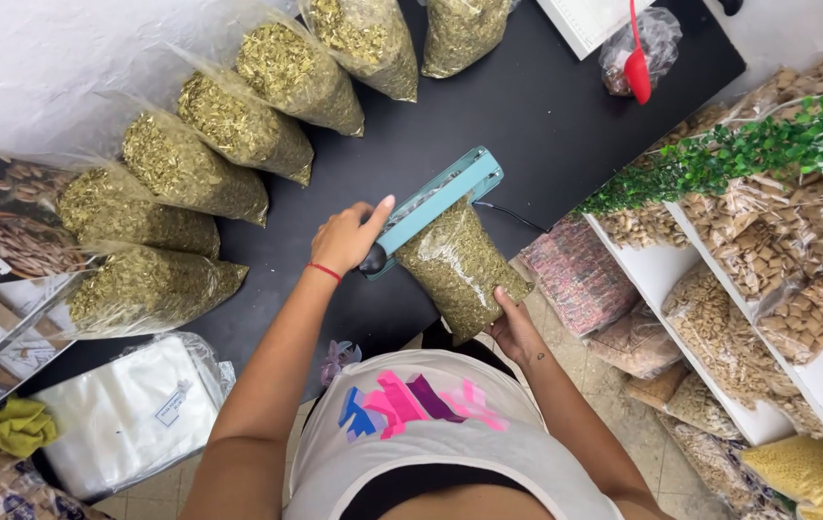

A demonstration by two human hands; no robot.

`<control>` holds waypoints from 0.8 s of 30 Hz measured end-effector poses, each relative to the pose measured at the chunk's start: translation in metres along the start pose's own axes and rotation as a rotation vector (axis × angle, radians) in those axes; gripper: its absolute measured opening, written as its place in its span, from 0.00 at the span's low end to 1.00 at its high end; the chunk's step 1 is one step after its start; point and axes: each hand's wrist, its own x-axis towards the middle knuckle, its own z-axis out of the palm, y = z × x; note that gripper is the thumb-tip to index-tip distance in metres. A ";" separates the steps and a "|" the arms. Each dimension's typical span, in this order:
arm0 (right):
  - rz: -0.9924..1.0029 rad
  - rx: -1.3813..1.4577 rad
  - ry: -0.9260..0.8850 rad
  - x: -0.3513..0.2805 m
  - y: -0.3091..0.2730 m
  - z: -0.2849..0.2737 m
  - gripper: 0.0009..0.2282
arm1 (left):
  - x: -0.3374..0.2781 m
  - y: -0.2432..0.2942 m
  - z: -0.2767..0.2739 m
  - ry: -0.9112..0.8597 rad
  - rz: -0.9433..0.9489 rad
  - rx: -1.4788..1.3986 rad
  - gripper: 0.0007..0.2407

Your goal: Sealing plastic bags filled with dried herbs using a manual heat sealer.

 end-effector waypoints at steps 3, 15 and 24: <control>-0.002 0.003 -0.001 -0.002 -0.003 0.004 0.17 | -0.011 0.017 -0.010 0.044 0.009 0.091 0.36; -0.010 0.004 -0.003 0.001 0.001 0.000 0.18 | 0.003 0.020 0.026 0.197 0.093 0.194 0.30; 0.000 0.024 -0.004 -0.004 0.005 0.005 0.16 | 0.022 -0.004 0.037 0.112 -0.005 0.173 0.33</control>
